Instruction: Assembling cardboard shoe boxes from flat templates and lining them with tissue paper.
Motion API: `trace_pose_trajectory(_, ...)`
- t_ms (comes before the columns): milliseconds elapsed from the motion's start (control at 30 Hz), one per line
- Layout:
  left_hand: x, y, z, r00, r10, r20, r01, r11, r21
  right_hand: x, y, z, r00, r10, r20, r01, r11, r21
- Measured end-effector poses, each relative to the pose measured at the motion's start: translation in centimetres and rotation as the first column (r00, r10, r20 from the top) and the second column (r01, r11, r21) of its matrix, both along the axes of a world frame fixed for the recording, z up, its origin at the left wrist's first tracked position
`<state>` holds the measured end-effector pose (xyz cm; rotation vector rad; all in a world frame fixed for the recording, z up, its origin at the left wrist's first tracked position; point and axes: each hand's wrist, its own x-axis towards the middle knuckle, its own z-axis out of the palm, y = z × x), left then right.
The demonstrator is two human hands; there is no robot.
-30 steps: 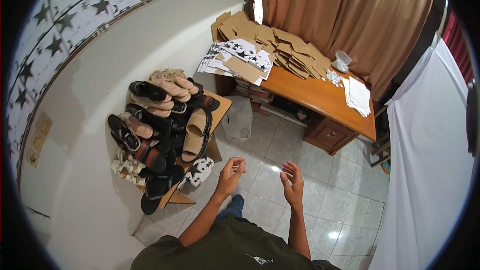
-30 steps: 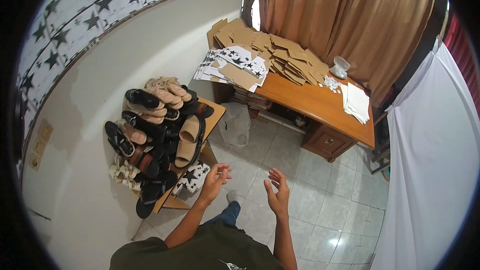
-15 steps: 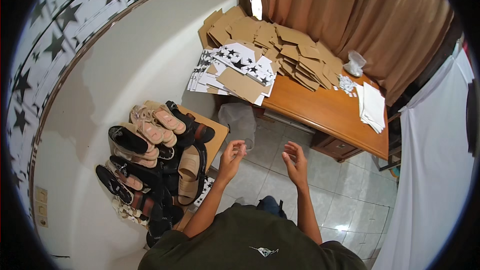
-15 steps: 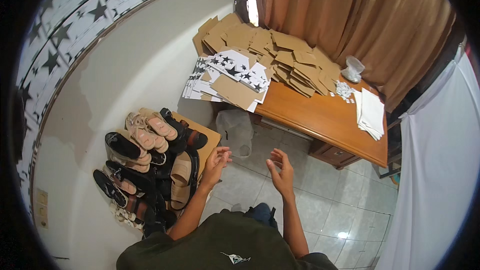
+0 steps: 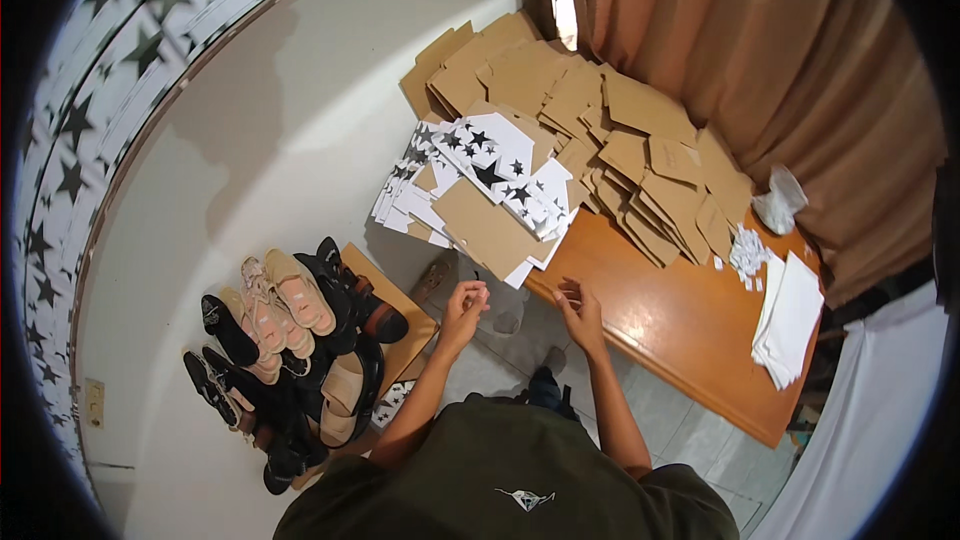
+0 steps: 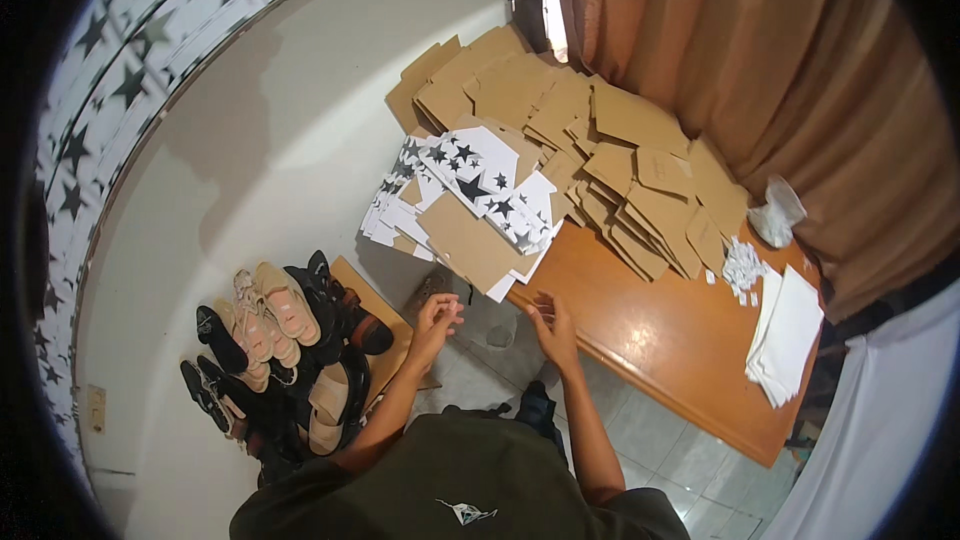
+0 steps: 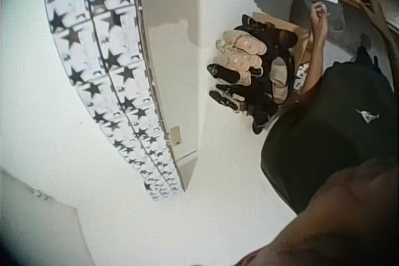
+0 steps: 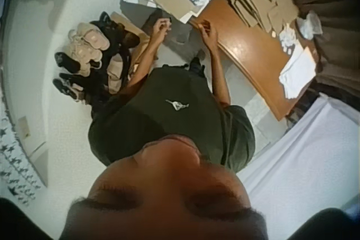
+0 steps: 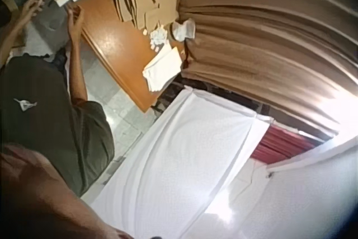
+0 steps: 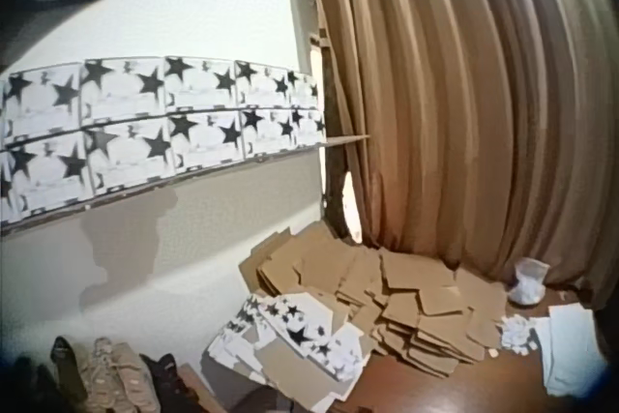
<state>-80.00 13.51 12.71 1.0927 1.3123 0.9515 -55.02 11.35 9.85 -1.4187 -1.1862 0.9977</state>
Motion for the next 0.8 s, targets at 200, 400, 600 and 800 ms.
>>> trace_pose_trajectory(200,5.7,7.9,-3.4,0.999,0.018,-0.038,-0.02,0.998,-0.065,5.8,10.3,-4.4,0.994,0.108,0.028,-0.106,0.991,-0.082)
trace_pose_trajectory(400,8.8,15.2,-8.6,0.995,0.095,-0.042,-0.1,0.985,-0.14,7.3,16.9,-8.7,0.992,0.125,-0.024,-0.127,0.969,-0.21)
trace_pose_trajectory(600,10.2,20.3,-13.7,0.975,0.148,-0.166,-0.156,0.987,-0.038,6.0,20.7,-13.0,0.993,0.098,-0.073,-0.111,0.971,-0.211)
trace_pose_trajectory(800,10.8,21.4,-14.6,0.972,0.184,0.144,-0.169,0.98,-0.105,5.1,21.4,-11.2,0.981,-0.041,-0.189,-0.019,0.953,-0.302)
